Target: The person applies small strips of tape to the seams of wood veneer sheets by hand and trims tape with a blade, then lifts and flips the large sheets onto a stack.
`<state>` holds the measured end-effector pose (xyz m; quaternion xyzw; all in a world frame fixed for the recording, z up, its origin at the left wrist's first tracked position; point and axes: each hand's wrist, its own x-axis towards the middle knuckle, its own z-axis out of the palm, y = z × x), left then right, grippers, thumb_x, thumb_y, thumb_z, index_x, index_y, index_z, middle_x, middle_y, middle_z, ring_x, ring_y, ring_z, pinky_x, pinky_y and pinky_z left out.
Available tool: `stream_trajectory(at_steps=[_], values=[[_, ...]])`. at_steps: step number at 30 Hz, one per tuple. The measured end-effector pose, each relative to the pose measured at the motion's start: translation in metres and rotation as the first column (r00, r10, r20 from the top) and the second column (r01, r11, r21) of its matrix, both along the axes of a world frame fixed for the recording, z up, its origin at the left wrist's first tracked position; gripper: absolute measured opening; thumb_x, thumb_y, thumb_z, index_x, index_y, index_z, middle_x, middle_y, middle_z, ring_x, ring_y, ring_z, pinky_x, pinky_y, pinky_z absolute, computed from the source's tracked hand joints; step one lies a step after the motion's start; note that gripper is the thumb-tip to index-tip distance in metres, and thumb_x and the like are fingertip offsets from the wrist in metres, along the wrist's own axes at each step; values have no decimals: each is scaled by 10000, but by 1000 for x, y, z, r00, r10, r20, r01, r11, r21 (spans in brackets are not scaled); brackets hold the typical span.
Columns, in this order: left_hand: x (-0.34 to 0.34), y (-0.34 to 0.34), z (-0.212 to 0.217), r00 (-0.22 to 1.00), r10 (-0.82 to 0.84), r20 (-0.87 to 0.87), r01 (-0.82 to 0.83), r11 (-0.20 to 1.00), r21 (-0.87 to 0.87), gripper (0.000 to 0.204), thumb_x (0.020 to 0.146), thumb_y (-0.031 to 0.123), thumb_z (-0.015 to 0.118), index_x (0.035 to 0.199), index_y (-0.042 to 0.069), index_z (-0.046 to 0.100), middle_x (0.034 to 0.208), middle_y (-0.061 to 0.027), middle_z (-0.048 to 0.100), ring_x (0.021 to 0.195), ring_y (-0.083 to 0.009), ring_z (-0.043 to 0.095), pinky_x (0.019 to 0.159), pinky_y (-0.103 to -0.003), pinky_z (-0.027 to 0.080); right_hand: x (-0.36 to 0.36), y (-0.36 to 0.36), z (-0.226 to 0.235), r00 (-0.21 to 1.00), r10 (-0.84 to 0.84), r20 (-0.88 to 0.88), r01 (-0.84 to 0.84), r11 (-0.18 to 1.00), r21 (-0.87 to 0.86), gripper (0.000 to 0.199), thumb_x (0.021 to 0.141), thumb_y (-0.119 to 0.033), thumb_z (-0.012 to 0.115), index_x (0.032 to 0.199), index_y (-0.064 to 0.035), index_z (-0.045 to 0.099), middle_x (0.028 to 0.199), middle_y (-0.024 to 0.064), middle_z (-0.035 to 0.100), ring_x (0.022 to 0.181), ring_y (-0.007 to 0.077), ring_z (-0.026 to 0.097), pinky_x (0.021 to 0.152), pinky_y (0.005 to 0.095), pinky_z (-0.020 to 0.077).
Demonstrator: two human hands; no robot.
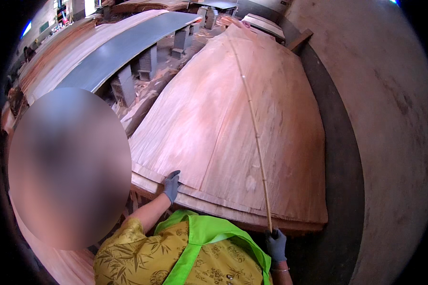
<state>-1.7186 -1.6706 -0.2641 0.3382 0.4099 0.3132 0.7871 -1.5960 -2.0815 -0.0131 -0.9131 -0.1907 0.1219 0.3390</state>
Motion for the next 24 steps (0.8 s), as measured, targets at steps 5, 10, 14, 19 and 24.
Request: stream_trajectory(at_steps=[5, 10, 14, 19, 24], values=[[-1, -1, -5, 999, 26, 22, -27, 999, 32, 295, 843, 30, 465, 1081, 96, 625, 1000, -31, 592, 815, -113, 548, 731, -272, 485, -14, -7, 11, 983, -50, -175, 52, 999, 6, 128, 774, -51, 625, 854, 37, 578, 629, 90, 521, 628, 84, 422, 594, 253, 407], [-13, 2, 10, 997, -69, -29, 68, 996, -50, 360, 888, 95, 465, 1242, 140, 509, 1070, -61, 565, 892, -147, 548, 763, -305, 504, -30, -36, 21, 977, -93, -192, 90, 996, -20, 74, 813, -26, 601, 762, 12, 563, 678, -15, 499, 672, 61, 431, 642, 236, 401], [-30, -5, 108, 766, -482, -425, 558, 827, 68, 479, 905, 191, 486, 1361, 98, 371, 874, -98, 663, 746, -150, 638, 655, -292, 528, -50, -104, 15, 930, -274, -245, 268, 962, -58, 75, 812, -73, 631, 834, -10, 597, 743, 36, 578, 685, 100, 512, 669, 260, 436], [-2, -14, 140, 475, -712, -517, 870, 466, 159, 487, 901, 282, 495, 1336, 81, 405, 787, -131, 672, 602, -169, 642, 626, -300, 530, -95, -152, 32, 950, -287, -122, 283, 958, -48, 62, 847, -112, 592, 793, -83, 587, 669, 2, 550, 536, 114, 451, 507, 251, 374], [51, -41, 154, 440, -735, -515, 889, 275, 366, 482, 904, 233, 492, 1344, 68, 384, 958, -108, 658, 791, -150, 646, 681, -280, 523, -98, -180, 117, 842, -463, -276, 465, 883, -63, 63, 780, -2, 601, 829, -36, 621, 734, 12, 578, 638, 102, 481, 553, 241, 385]])
